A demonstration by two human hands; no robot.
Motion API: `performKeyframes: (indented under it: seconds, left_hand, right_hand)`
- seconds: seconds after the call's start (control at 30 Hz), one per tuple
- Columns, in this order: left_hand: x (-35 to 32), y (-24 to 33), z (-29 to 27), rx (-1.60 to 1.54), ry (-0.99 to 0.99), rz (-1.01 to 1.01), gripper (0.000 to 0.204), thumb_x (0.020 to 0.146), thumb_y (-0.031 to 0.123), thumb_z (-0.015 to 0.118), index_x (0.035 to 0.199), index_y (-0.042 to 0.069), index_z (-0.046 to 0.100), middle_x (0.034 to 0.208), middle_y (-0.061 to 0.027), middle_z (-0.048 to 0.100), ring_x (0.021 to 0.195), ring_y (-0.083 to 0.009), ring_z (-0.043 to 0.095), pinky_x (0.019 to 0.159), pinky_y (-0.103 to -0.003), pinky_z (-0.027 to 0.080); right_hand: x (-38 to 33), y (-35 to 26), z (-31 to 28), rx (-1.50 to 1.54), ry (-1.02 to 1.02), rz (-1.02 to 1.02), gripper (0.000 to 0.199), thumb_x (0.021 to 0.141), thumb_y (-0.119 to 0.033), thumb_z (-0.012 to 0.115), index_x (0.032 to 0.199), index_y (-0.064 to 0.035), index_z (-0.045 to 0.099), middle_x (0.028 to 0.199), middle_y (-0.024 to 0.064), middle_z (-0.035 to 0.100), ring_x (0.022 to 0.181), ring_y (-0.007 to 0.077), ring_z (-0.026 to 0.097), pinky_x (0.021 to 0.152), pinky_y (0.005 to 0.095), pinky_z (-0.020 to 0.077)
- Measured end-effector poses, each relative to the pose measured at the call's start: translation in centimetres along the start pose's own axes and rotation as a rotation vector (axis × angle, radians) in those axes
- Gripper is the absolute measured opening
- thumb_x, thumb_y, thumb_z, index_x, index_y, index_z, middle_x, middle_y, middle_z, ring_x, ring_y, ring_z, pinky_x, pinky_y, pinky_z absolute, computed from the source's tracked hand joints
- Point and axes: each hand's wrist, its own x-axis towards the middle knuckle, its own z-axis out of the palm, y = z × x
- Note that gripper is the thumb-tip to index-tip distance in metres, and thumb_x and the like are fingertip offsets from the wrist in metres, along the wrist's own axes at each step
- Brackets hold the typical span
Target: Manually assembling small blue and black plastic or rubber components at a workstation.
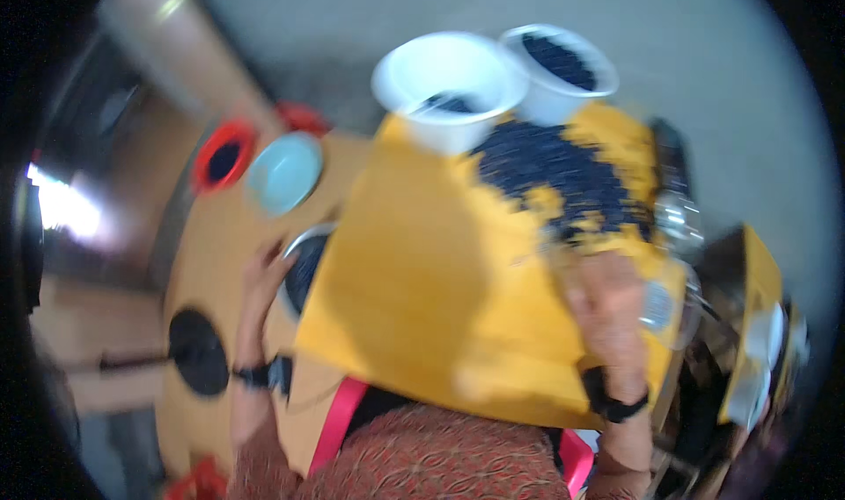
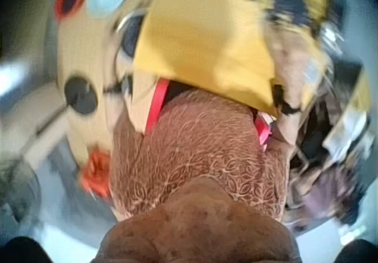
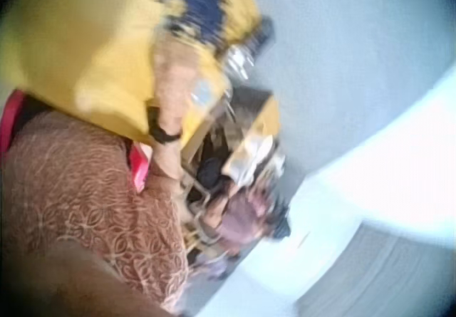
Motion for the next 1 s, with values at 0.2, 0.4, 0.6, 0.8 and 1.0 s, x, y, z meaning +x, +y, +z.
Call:
performKeyframes:
  seconds: [0.2,0.4,0.6,0.8,1.0]
  left_hand:
    - [-1.6,3.4,-3.0,-0.528,-0.044,-0.104,0.031,0.086,0.000,0.062,0.116,-0.003,0.062,0.106,-0.0114,0.067,0.098,-0.0168,0.063,0.087,-0.028,0.050]
    - [-3.7,18.7,2.4,-0.768,-0.484,-0.048,0.023,0.087,0.001,0.060,0.109,-0.003,0.063,0.103,-0.0125,0.068,0.096,-0.0181,0.064,0.090,-0.029,0.049]
    - [-5.0,25.3,9.0,-0.897,-0.799,-0.132,0.019,0.089,0.004,0.058,0.106,-0.001,0.065,0.101,-0.0109,0.068,0.096,-0.0168,0.064,0.090,-0.029,0.048]
    - [-4.4,27.7,12.9,-0.963,-0.848,-0.071,0.016,0.092,0.009,0.059,0.104,0.001,0.065,0.102,-0.0086,0.068,0.097,-0.0171,0.064,0.089,-0.029,0.049]
    - [-3.7,25.8,16.9,-0.960,-0.759,-0.035,0.013,0.091,0.006,0.060,0.101,0.002,0.066,0.098,-0.0060,0.068,0.095,-0.0146,0.064,0.087,-0.026,0.049]
  right_hand:
    - [-0.8,0.3,1.3,0.050,-0.034,-0.009,0.012,0.076,-0.012,0.065,0.085,-0.0060,0.060,0.075,0.0074,0.055,0.076,0.0255,0.056,0.067,0.0376,0.0450]
    - [-3.1,0.9,0.1,0.019,-0.102,0.073,0.012,0.079,-0.013,0.064,0.088,-0.0060,0.062,0.076,0.0060,0.055,0.080,0.0249,0.056,0.071,0.0371,0.0453]
    - [-4.1,2.1,0.6,0.066,-0.123,0.080,0.012,0.080,-0.014,0.062,0.089,-0.0060,0.062,0.079,0.0078,0.057,0.081,0.0249,0.058,0.073,0.0377,0.0464]
    - [-5.6,2.3,0.6,0.112,-0.125,0.107,0.012,0.080,-0.013,0.061,0.089,-0.0056,0.061,0.080,0.0087,0.057,0.080,0.0253,0.059,0.072,0.0378,0.0469]
    - [-5.8,2.1,-0.1,0.099,-0.153,0.125,0.013,0.076,-0.011,0.060,0.087,-0.0037,0.060,0.079,0.0085,0.055,0.083,0.0270,0.057,0.073,0.0384,0.0463]
